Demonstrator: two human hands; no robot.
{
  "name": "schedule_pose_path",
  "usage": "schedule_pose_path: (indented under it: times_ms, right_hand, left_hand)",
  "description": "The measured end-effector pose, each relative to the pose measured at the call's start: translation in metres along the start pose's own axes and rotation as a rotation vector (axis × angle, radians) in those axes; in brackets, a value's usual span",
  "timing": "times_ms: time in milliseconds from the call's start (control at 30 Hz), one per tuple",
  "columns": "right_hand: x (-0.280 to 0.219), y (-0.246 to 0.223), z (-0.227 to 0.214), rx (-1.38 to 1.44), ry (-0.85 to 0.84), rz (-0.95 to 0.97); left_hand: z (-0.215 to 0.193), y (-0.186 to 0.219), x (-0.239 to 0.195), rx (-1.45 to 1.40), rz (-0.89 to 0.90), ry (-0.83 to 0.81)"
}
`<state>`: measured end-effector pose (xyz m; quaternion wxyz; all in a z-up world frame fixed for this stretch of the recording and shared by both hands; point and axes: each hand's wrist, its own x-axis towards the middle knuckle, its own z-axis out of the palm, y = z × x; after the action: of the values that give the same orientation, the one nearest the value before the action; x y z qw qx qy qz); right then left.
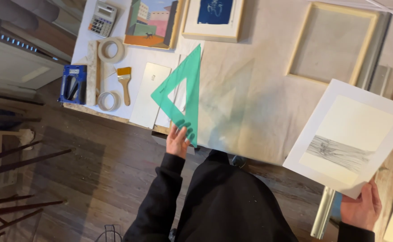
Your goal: Cutting and fitting a mounting strip or spacer for a picture frame using a utility knife.
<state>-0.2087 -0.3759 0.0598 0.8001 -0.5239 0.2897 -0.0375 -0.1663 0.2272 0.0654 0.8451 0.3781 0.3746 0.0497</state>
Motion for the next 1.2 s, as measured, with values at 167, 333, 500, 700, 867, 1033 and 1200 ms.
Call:
schedule_pose_path:
  times_ms: [167, 333, 500, 700, 867, 1033, 1200]
  right_hand:
    - [0.001, -0.008, 0.034, -0.011, -0.065, -0.03]
    - [0.009, -0.011, 0.084, -0.12, -0.096, -0.026]
    - [0.005, -0.009, 0.118, -0.107, -0.015, 0.0]
    - [-0.023, -0.009, 0.137, -0.054, 0.169, -0.044]
    - [-0.051, -0.003, 0.137, -0.029, 0.248, -0.059]
    - [-0.056, 0.008, 0.101, 0.053, 0.323, -0.074]
    - [-0.041, -0.007, 0.069, -0.071, 0.303, 0.034]
  left_hand:
    - [-0.016, 0.033, 0.065, -0.062, 0.098, -0.012]
    - [-0.035, 0.063, 0.12, -0.117, 0.071, 0.023]
    - [-0.008, 0.073, 0.15, -0.074, 0.027, -0.08]
    - [0.085, 0.015, 0.204, 0.039, -0.156, -0.292]
    - [0.21, -0.06, 0.238, 0.103, -0.266, -0.357]
    - [0.278, -0.146, 0.309, 0.126, -0.305, -0.392]
    - [0.29, -0.169, 0.348, 0.148, -0.288, -0.307]
